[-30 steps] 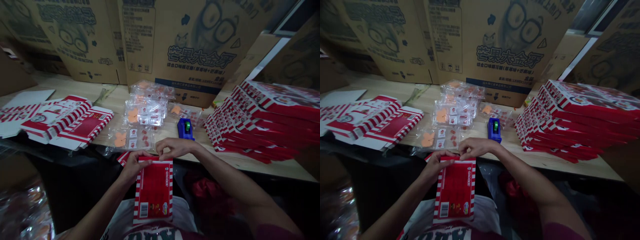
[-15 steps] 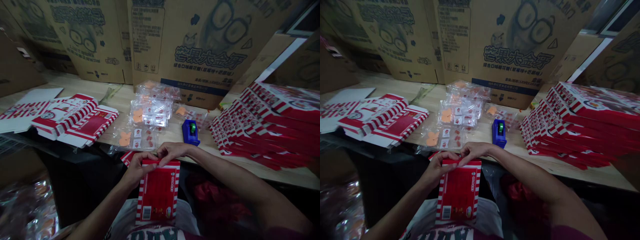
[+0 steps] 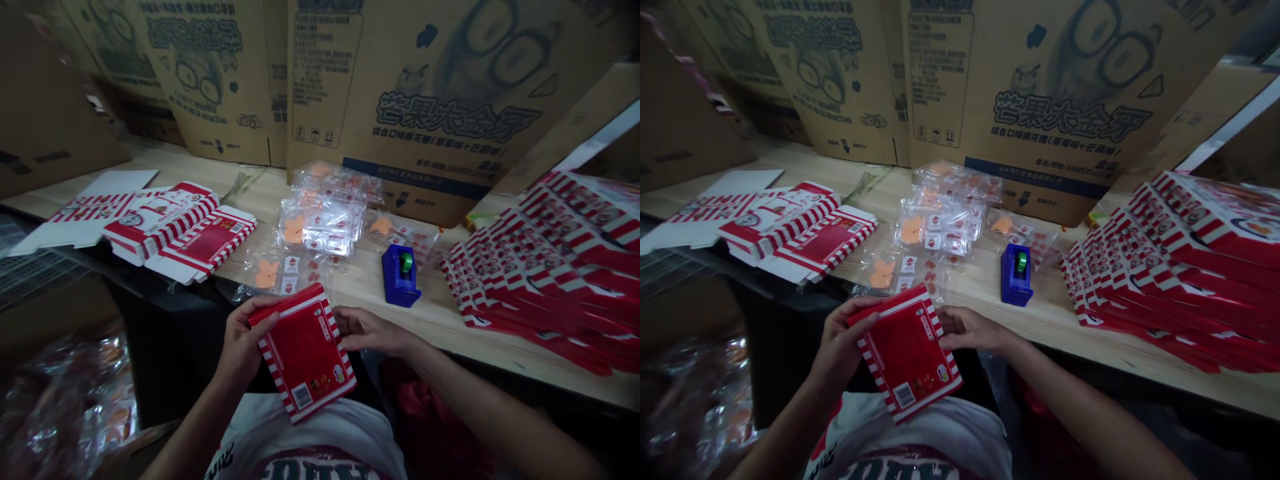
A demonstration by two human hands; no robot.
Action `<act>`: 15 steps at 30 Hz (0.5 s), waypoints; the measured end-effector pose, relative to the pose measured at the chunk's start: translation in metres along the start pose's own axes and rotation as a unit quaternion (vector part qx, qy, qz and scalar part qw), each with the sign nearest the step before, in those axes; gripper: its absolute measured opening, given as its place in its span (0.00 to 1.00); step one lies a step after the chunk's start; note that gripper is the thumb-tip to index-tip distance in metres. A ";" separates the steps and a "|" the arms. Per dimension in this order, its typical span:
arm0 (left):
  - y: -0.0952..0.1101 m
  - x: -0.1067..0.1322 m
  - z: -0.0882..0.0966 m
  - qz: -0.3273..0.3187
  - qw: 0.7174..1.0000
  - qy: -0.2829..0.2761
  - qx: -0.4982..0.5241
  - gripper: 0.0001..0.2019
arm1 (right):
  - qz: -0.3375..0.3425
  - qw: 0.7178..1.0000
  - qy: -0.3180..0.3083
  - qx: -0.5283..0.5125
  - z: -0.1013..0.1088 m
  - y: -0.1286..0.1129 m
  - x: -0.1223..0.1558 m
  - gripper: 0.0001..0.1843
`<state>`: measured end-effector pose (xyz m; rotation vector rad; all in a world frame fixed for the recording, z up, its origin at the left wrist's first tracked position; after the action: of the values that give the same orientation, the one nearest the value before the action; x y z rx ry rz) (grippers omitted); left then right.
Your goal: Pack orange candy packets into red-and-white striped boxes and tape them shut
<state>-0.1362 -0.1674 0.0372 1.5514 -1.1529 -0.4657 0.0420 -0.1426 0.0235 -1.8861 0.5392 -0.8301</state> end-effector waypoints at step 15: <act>-0.073 0.007 0.146 0.083 0.949 0.301 0.036 0.19 | 0.135 0.919 0.177 0.327 -0.015 0.064 -0.008 0.16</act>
<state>-0.2172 -0.2551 -0.0752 1.4945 -0.8123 0.1669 0.0248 -0.1737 -0.0322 -1.0293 0.6270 -1.0167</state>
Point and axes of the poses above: each hand's wrist, its own x-axis away from the middle knuckle, its own z-axis out of the back of the hand, y = z × x, the point moved 10 cm from there along -x, towards the middle knuckle, and after that the axes turned 15 degrees about y, right-handed, at the moved point
